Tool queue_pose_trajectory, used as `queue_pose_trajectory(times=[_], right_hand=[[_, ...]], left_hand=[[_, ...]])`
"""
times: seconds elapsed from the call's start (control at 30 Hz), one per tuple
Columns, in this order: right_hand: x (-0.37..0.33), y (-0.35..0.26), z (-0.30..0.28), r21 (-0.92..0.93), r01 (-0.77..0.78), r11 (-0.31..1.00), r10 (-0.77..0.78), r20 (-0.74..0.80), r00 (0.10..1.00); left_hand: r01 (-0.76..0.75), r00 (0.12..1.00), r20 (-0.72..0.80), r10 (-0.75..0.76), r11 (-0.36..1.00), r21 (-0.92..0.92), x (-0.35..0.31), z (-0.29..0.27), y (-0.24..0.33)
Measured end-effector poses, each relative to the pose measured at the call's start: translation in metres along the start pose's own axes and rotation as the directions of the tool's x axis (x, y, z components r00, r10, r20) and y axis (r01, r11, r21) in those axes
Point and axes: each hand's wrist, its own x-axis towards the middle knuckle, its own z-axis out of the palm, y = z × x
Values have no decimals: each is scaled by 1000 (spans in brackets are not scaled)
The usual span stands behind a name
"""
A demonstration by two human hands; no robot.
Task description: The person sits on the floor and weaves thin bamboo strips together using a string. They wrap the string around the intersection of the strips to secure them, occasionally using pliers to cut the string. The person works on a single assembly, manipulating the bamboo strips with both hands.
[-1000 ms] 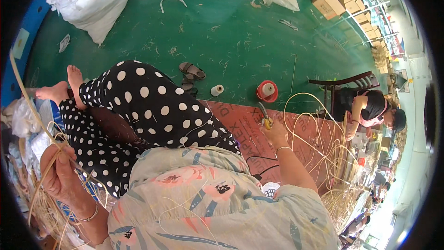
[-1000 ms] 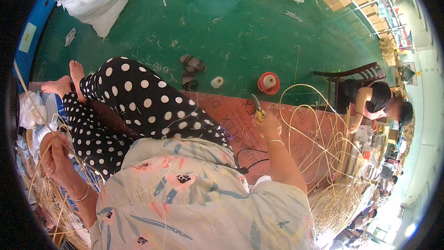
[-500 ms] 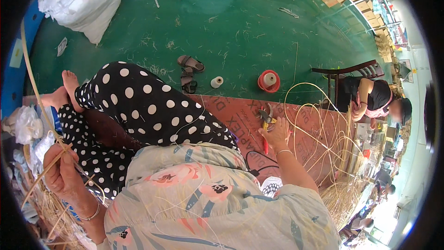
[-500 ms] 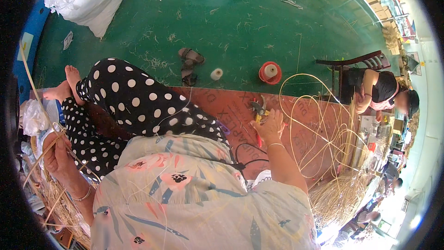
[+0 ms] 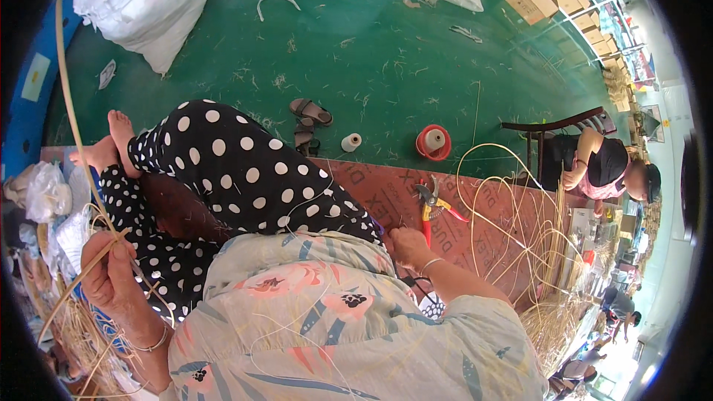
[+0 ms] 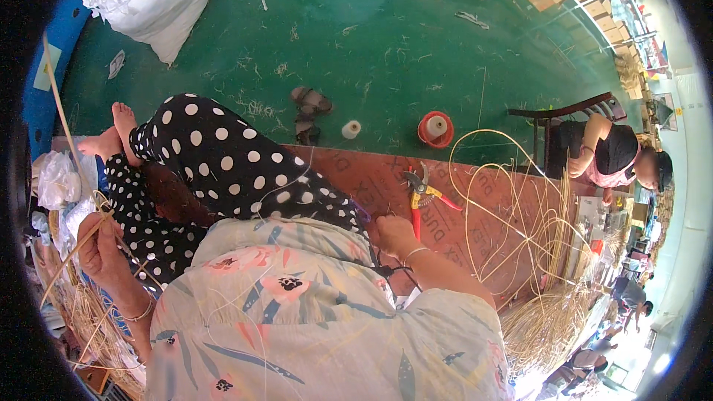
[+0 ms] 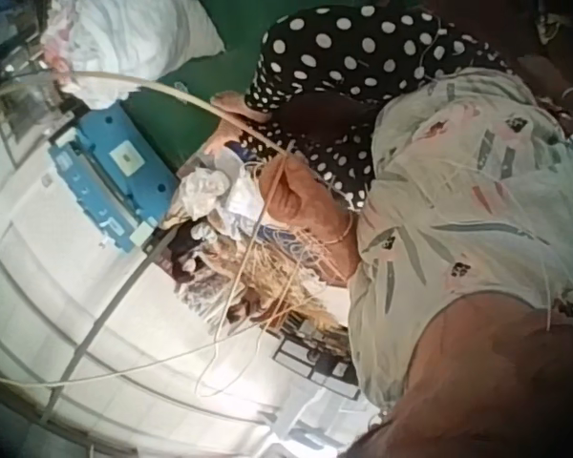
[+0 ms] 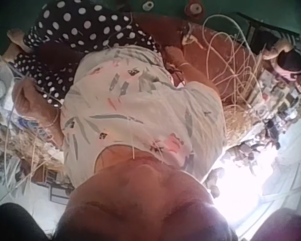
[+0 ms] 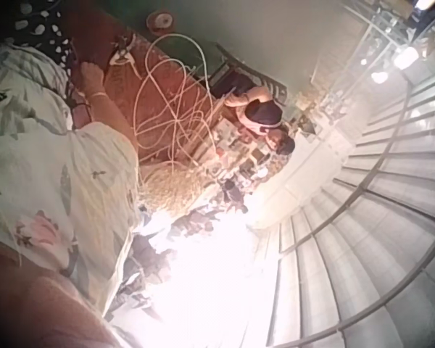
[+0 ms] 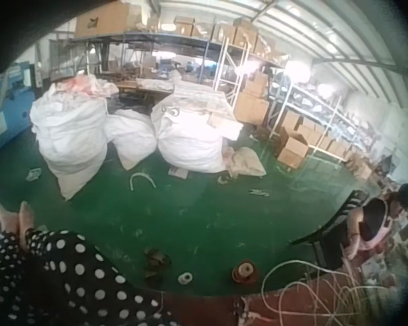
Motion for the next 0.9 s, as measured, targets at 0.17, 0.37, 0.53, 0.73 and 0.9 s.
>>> queue_pose_trajectory(times=[0.17, 0.37, 0.53, 0.73, 0.9], right_hand=[[-8, -12, -5, 2, 42, 999, -42, 128, 991], [-18, -9, 2, 50, 167, 985, -172, 105, 980], [-27, -5, 22, 11, 125, 992, -126, 151, 980], [-27, 3, 27, 111, 72, 991, -89, 164, 982], [-38, -18, 35, 480, -116, 870, 132, 0, 991]], left_hand=[[-13, 999, 38, 15, 999, -49, 4, 1, -13], [42, 998, -39, -46, 994, -105, -2, -9, -13], [50, 997, -41, -59, 983, -174, 1, -7, -24], [-22, 998, -63, 10, 980, -199, 2, -1, -24], [-13, 999, -54, 4, 985, -171, 9, -1, -26]])
